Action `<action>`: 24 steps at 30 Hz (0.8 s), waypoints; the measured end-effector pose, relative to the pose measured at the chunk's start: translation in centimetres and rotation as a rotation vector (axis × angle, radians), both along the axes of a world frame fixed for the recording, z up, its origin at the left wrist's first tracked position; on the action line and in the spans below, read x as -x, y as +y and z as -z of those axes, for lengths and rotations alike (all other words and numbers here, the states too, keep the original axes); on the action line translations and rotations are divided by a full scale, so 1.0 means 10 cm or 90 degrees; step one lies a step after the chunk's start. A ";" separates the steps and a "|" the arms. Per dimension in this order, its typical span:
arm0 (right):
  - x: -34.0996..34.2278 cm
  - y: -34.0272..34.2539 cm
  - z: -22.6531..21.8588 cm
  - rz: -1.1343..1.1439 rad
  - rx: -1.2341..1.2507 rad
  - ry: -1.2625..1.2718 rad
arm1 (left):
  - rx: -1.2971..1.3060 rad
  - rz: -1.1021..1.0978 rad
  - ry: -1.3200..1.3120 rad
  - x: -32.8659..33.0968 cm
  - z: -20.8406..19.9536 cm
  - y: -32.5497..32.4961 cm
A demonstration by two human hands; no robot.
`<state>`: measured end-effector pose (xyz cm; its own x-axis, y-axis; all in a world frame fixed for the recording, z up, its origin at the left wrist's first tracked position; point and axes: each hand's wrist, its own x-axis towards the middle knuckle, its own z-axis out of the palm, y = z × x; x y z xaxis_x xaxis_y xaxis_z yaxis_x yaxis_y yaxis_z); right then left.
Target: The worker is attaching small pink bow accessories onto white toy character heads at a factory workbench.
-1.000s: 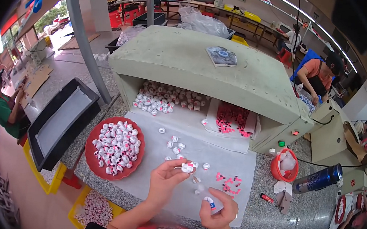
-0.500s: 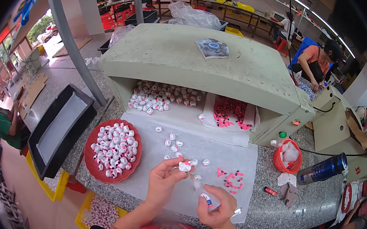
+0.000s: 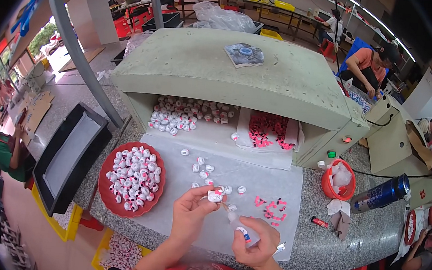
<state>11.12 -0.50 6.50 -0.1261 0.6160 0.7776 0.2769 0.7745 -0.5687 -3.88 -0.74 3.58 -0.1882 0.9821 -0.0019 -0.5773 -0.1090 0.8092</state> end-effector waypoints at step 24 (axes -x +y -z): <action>-0.04 -0.04 -0.07 -0.009 0.043 -0.008 | -0.026 0.022 0.034 0.02 0.02 -0.01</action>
